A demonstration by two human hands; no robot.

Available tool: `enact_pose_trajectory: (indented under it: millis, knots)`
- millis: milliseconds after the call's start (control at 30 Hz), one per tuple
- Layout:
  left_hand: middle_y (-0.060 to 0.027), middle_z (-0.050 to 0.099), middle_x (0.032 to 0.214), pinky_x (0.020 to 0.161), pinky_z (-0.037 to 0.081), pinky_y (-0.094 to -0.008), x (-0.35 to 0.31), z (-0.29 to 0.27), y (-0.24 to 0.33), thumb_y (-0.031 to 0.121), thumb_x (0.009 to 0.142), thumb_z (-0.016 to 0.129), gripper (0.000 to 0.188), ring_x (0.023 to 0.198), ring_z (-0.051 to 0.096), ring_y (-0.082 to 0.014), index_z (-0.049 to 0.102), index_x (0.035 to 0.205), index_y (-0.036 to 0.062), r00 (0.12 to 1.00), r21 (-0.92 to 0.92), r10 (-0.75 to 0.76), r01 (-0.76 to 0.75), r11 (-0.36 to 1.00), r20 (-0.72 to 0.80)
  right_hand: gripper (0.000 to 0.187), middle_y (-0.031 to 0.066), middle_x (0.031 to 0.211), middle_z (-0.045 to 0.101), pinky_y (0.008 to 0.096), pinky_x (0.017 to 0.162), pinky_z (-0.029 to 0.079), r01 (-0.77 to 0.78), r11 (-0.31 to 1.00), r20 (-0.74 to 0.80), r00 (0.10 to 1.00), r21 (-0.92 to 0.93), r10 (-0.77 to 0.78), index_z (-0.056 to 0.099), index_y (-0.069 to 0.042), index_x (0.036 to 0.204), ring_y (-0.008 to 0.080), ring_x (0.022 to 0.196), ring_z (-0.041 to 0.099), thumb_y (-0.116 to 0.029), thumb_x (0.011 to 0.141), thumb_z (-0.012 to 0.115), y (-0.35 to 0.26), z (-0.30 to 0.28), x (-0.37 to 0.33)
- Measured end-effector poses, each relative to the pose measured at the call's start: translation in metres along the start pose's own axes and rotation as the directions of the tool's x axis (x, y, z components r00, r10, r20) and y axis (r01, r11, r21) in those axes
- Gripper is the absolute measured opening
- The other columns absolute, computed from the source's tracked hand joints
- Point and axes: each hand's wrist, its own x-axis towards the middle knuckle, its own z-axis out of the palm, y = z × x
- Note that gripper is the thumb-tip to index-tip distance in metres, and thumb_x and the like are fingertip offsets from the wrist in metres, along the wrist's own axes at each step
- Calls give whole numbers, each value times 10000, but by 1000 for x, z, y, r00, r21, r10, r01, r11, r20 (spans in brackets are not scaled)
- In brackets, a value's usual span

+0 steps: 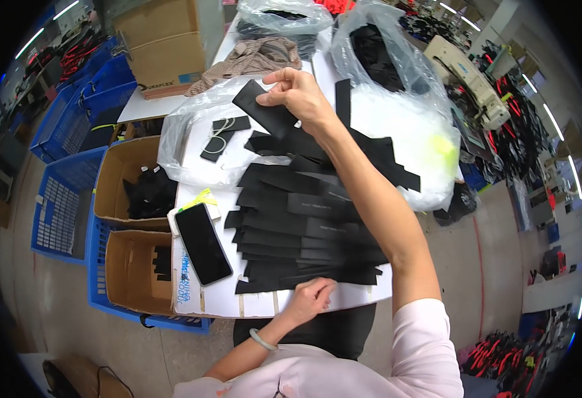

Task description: The recorder is sorting and folding small black fabric straps at a factory workstation.

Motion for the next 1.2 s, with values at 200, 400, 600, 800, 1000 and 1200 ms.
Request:
enact_pose_trajectory:
  millis: [200, 400, 600, 800, 1000, 1200]
  knots:
    - [-103, 645, 707, 519, 492, -290, -7, -11, 33, 57, 847, 596, 114, 560, 620, -152, 654, 909, -20, 994, -151, -106, 107, 983, 13, 217, 16, 777, 601, 208, 661, 426, 57, 994, -110, 992, -89, -67, 628, 0, 897, 80, 705, 546, -51, 707, 720, -42, -65, -109]
    - [-122, 634, 702, 605, 490, -331, 138, -188, 89, 13, 832, 534, 148, 663, 633, -271, 637, 939, 11, 748, 704, 541, -142, 696, -384, 163, 10, 792, 623, 194, 667, 449, -53, 996, -332, 943, -73, 26, 604, -19, 854, 61, 708, 567, -60, 731, 705, -44, -143, -231]
    - [-124, 659, 930, 809, 449, -289, 234, -248, 17, 111, 793, 622, 262, 895, 601, -201, 644, 997, -52, 921, 559, -380, 272, 783, 84, 172, -37, 752, 543, 166, 655, 406, -237, 969, -588, 796, -77, 148, 550, -68, 806, 39, 684, 506, -71, 702, 687, -34, -162, -319]
    - [-100, 636, 1054, 873, 412, -240, 265, -230, 16, 13, 817, 516, 308, 995, 568, -168, 624, 1103, -24, 784, 417, -555, 422, 805, 278, 124, 4, 794, 602, 180, 664, 462, -230, 971, -698, 685, 66, 209, 550, -56, 837, 51, 680, 558, -34, 761, 646, -7, -196, -362]
    - [-148, 548, 1235, 745, 465, -210, 288, -223, 7, -105, 747, 407, 451, 898, 612, -162, 546, 1174, -62, 771, 51, -519, 541, 840, 370, 159, 19, 811, 613, 218, 708, 502, -173, 958, -739, 610, 227, 286, 558, -52, 866, 83, 716, 592, 11, 749, 645, 11, -197, -355]
    - [-186, 589, 1060, 684, 550, -275, 285, -228, -5, -137, 761, 399, 394, 846, 649, -234, 509, 1137, -95, 870, -117, -476, 490, 864, 131, 111, 22, 831, 606, 216, 691, 497, -190, 967, -769, 588, 172, 252, 548, -45, 863, 87, 726, 586, -31, 786, 628, 12, -201, -371]
